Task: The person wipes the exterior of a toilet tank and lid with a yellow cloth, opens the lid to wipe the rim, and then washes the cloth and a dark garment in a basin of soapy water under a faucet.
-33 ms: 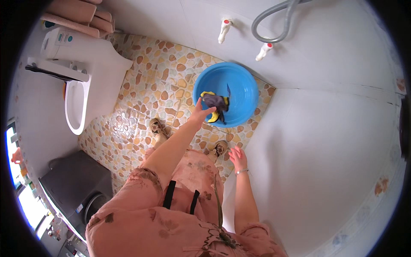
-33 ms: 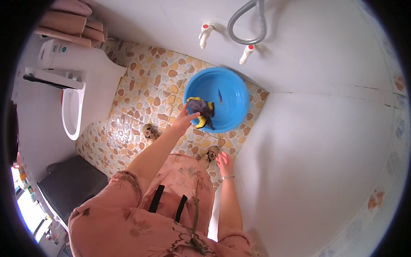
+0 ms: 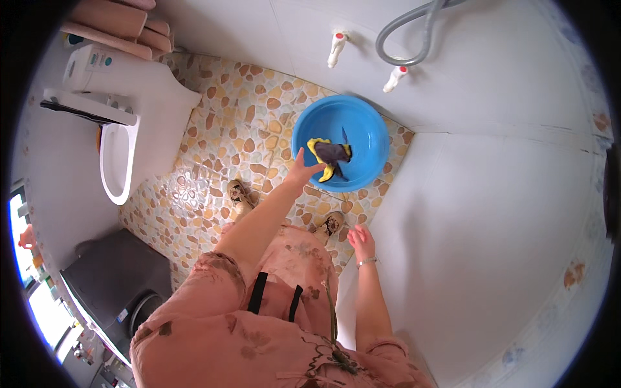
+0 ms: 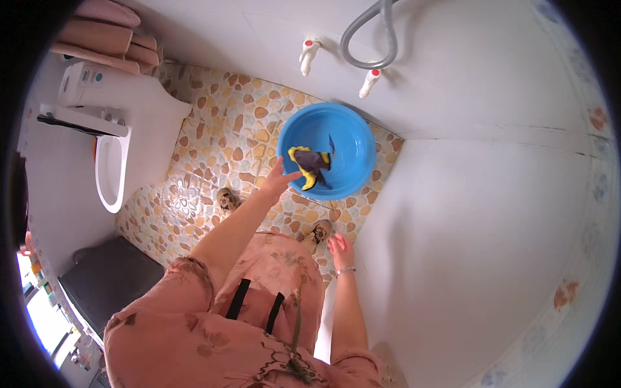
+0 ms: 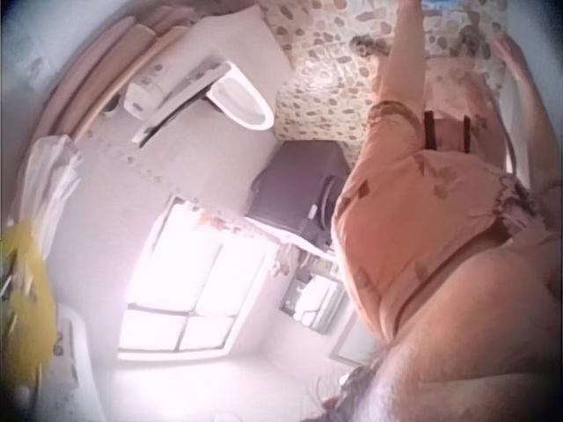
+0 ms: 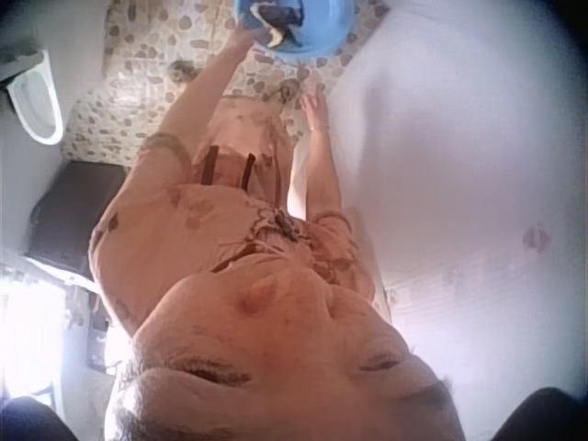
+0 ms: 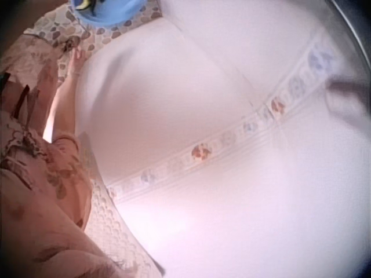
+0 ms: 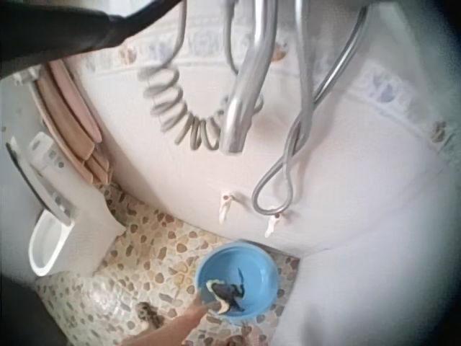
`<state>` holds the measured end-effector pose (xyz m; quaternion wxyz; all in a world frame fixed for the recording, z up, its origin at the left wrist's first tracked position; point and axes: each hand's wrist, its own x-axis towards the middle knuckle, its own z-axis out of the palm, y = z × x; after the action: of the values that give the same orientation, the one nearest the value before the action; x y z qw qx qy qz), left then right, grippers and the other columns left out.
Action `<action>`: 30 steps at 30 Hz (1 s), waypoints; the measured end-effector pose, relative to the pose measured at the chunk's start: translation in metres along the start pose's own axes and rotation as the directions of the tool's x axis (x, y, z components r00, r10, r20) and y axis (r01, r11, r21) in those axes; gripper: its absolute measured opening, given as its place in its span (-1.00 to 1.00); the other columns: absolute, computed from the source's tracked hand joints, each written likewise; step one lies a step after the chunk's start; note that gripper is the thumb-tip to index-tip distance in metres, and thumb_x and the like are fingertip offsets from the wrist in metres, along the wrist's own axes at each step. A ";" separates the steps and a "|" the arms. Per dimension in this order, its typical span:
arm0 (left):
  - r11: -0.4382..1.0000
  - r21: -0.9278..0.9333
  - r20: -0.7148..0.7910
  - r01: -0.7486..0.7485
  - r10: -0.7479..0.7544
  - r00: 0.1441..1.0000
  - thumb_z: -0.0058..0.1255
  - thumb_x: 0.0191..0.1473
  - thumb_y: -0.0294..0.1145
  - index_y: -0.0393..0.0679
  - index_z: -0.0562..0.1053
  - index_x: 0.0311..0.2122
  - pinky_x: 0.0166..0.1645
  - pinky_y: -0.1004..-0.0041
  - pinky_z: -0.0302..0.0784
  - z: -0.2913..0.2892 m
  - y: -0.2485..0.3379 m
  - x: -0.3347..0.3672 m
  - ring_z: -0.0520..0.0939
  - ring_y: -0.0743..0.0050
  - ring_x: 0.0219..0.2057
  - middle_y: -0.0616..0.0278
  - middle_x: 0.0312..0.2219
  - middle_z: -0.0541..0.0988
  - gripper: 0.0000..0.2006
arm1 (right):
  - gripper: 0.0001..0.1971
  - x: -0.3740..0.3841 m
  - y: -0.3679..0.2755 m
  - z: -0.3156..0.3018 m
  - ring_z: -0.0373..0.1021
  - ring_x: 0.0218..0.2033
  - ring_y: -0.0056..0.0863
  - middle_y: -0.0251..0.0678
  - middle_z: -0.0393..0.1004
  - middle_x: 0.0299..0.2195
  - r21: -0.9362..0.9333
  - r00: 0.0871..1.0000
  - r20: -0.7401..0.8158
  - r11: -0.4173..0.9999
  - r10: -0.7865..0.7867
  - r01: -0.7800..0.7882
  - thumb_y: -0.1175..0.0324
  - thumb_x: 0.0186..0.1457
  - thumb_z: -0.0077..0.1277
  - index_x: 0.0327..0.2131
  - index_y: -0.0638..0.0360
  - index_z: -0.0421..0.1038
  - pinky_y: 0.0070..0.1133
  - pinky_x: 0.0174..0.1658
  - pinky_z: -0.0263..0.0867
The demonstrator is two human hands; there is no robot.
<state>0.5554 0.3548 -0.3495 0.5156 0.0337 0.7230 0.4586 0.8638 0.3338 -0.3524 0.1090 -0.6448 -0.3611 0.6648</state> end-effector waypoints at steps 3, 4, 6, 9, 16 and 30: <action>0.871 0.451 0.001 -0.196 0.219 0.976 0.19 -0.24 -0.07 -0.15 0.44 -0.45 -0.39 0.47 0.39 -0.049 0.039 -0.035 0.45 0.49 -0.52 0.31 -0.55 0.49 -0.64 | -0.72 -0.048 -0.013 -0.021 0.02 -0.65 -0.67 -0.51 0.15 -0.67 -0.423 0.886 -0.214 0.857 -0.411 0.295 0.35 -0.11 0.11 -0.63 0.14 0.17 -0.61 -0.58 0.08; 0.837 0.493 -0.034 -0.237 0.291 0.956 0.18 -0.22 -0.07 -0.16 0.35 -0.59 -0.52 0.45 0.30 -0.067 0.054 -0.049 0.31 0.52 -0.67 0.35 -0.72 0.39 -0.63 | -0.67 -0.062 -0.019 -0.029 -0.02 -0.65 -0.65 -0.51 0.11 -0.69 -0.431 0.866 -0.271 0.857 -0.420 0.281 0.32 -0.11 0.11 -0.67 0.14 0.11 -0.61 -0.59 0.02; 0.805 0.555 -0.118 -0.211 0.327 0.938 0.10 -0.11 -0.13 -0.22 0.28 -0.71 -0.56 0.43 0.22 -0.112 0.081 -0.078 0.24 0.56 -0.69 0.32 -0.80 0.28 -0.59 | -0.60 -0.098 -0.040 -0.041 -0.04 -0.68 -0.62 -0.48 0.07 -0.76 -0.515 0.837 -0.347 0.832 -0.422 0.206 0.25 -0.09 0.09 -0.74 0.15 0.08 -0.58 -0.61 -0.01; 0.876 0.374 -0.050 -0.306 0.348 0.936 -0.12 0.08 -0.15 -0.21 0.18 -0.76 -0.61 0.51 0.06 -0.172 0.103 -0.124 0.16 0.65 -0.72 0.44 -0.81 0.17 -0.53 | -0.54 -0.138 -0.008 -0.068 -0.02 -0.73 -0.58 -0.43 0.09 -0.79 -0.456 0.856 -0.438 0.888 -0.275 0.051 0.07 0.01 -0.04 -0.77 0.17 0.15 -0.53 -0.64 0.00; 0.841 0.442 0.208 -0.311 0.241 0.948 -0.34 0.16 -0.06 -0.04 0.16 -0.76 -0.69 0.61 -0.07 -0.272 0.121 -0.203 0.07 0.73 -0.80 0.51 -0.83 0.11 -0.52 | -0.60 -0.192 0.267 0.012 0.30 -0.59 -0.41 -0.26 0.37 -0.56 0.345 0.669 -0.390 0.774 0.632 -0.530 0.03 0.09 -0.26 -0.46 0.18 0.37 -0.38 -0.47 0.32; 0.329 0.750 0.608 -0.574 0.000 0.794 -0.02 -0.01 -0.19 -0.21 0.49 -0.39 -0.56 0.56 0.28 -0.290 0.192 -0.258 0.41 0.62 -0.64 0.27 -0.56 0.49 -0.74 | -0.64 -0.270 0.212 0.122 0.37 -0.26 -0.28 -0.10 0.42 -0.30 0.799 0.693 -0.537 0.026 0.481 0.601 0.30 -0.01 -0.30 -0.18 0.32 0.30 -0.40 -0.18 0.34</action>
<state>0.3684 0.1488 -0.0176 0.4834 0.5632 0.6687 0.0446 0.8569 -0.0243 -0.2850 0.6879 -0.5526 0.2557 0.3951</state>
